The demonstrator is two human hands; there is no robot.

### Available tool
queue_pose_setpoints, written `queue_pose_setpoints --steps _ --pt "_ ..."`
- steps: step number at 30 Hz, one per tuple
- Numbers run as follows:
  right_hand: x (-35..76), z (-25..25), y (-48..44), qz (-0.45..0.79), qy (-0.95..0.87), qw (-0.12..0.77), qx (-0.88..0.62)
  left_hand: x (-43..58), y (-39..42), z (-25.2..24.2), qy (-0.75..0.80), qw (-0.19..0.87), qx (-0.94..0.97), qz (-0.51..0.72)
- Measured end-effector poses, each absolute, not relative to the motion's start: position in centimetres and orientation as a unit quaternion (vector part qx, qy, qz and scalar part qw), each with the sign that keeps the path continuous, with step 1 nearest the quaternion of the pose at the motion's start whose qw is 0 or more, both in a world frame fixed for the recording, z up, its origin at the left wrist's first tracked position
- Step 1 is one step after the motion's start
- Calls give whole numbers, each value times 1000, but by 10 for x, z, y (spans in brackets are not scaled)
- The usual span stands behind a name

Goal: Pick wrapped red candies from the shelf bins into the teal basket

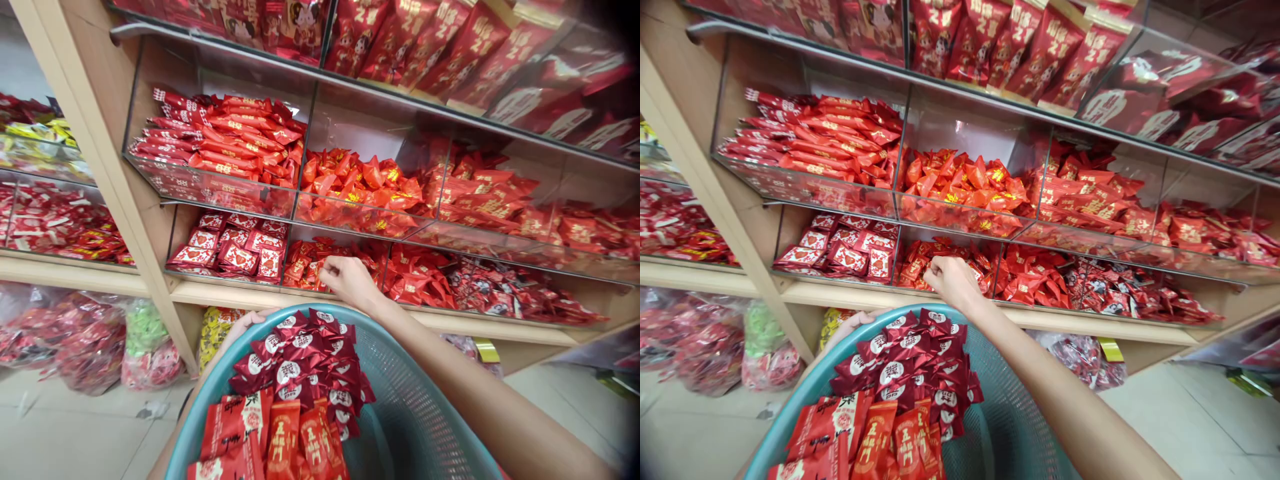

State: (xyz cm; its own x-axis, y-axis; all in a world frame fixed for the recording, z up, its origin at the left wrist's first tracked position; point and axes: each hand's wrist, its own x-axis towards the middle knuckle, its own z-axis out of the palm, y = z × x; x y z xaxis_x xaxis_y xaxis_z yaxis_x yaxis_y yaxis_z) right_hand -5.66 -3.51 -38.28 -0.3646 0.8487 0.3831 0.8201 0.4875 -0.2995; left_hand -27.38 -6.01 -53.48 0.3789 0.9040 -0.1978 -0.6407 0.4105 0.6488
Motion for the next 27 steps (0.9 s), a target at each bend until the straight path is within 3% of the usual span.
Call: queue_pose_setpoints --steps 5,13,20,27 --pt "-31 -365 -83 -83 -899 221 -368 -281 -68 -531 293 800 213 478" --pt "1 -364 -137 -152 -967 63 -192 -276 -70 -522 307 804 183 475" --pt "17 -376 -164 -203 -959 45 -193 -272 -71 -516 315 803 172 476" --pt "21 -379 -175 -183 -969 82 -142 -271 -73 -514 321 798 168 481"
